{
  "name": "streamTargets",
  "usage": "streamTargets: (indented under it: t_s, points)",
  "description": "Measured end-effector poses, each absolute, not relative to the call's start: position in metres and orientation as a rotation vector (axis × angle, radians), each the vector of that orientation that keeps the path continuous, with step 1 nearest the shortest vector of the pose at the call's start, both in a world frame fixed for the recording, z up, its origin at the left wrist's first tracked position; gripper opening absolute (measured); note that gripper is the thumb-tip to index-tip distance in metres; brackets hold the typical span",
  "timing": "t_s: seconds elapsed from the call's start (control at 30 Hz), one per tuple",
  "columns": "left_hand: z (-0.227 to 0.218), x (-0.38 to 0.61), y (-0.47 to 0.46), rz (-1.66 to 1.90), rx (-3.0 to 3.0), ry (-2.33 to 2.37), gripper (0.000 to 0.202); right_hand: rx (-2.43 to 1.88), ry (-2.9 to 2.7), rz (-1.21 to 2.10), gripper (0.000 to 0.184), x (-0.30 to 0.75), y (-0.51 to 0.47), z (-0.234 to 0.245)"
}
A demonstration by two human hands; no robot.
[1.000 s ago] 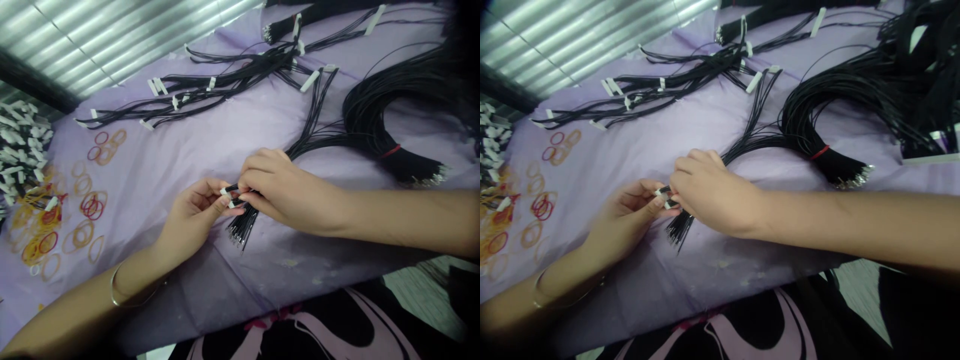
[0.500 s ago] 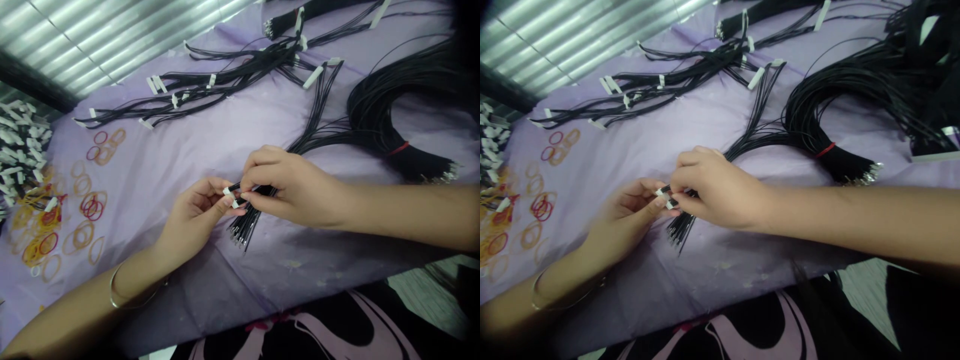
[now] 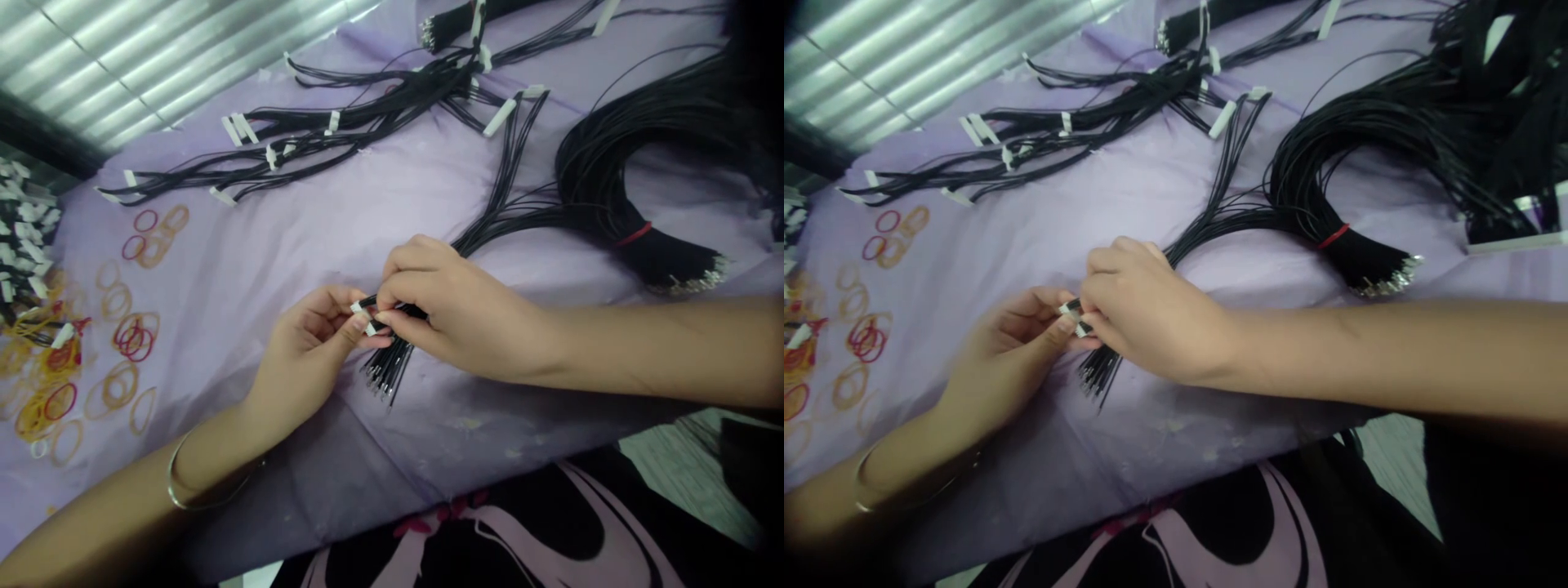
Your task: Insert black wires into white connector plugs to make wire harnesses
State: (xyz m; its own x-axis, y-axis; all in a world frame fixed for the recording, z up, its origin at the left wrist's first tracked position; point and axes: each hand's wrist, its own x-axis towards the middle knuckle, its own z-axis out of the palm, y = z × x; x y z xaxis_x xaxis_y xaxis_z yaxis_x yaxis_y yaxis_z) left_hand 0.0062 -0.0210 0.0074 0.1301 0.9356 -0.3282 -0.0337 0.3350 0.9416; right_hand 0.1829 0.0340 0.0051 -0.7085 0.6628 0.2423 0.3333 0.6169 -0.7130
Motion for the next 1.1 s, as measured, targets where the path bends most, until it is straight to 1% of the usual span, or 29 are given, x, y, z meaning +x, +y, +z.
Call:
streamTargets:
  t_s: [0.13,0.2,0.3,0.37,0.43,0.53,0.67,0.8,0.93,1.03,1.1]
  points:
    - [0.003,0.003,-0.021,0.913,0.919,1.167,0.015,-0.73,-2.385,0.818,0.018,0.187,0.039,0.007]
    - [0.003,0.002,-0.02,0.975,0.856,1.152,0.013,-0.693,-2.445,0.682,0.02,0.192,0.043,0.014]
    - [0.005,0.005,-0.019,1.125,0.771,1.162,0.014,-0.611,-2.608,0.471,0.029,0.199,0.049,0.025]
    - [0.006,0.007,-0.019,1.175,0.759,1.162,0.014,-0.506,-2.748,0.393,0.033,0.202,0.052,0.027]
    - [0.007,0.009,-0.018,1.183,0.756,1.167,0.014,-0.405,-2.857,0.356,0.031,0.202,0.055,0.026]
    - [0.007,0.008,-0.018,1.191,0.744,1.183,0.015,-0.411,-2.963,0.431,0.024,0.2,0.054,0.02]
    - [0.006,0.007,-0.018,1.174,0.747,1.155,0.016,-0.526,-2.964,0.716,0.015,0.2,0.052,0.016]
    - [0.006,0.007,-0.018,1.153,0.752,1.135,0.018,-0.423,-2.9,0.945,0.006,0.202,0.053,0.017]
    - [0.007,0.007,-0.018,1.13,0.759,1.128,0.017,-0.247,-3.014,0.967,0.007,0.203,0.051,0.021]
    - [0.007,0.007,-0.019,1.124,0.78,1.13,0.016,-0.272,-3.055,0.907,0.011,0.206,0.043,0.025]
    - [0.006,0.006,-0.019,1.124,0.796,1.12,0.014,-0.264,-3.021,0.863,0.009,0.207,0.039,0.028]
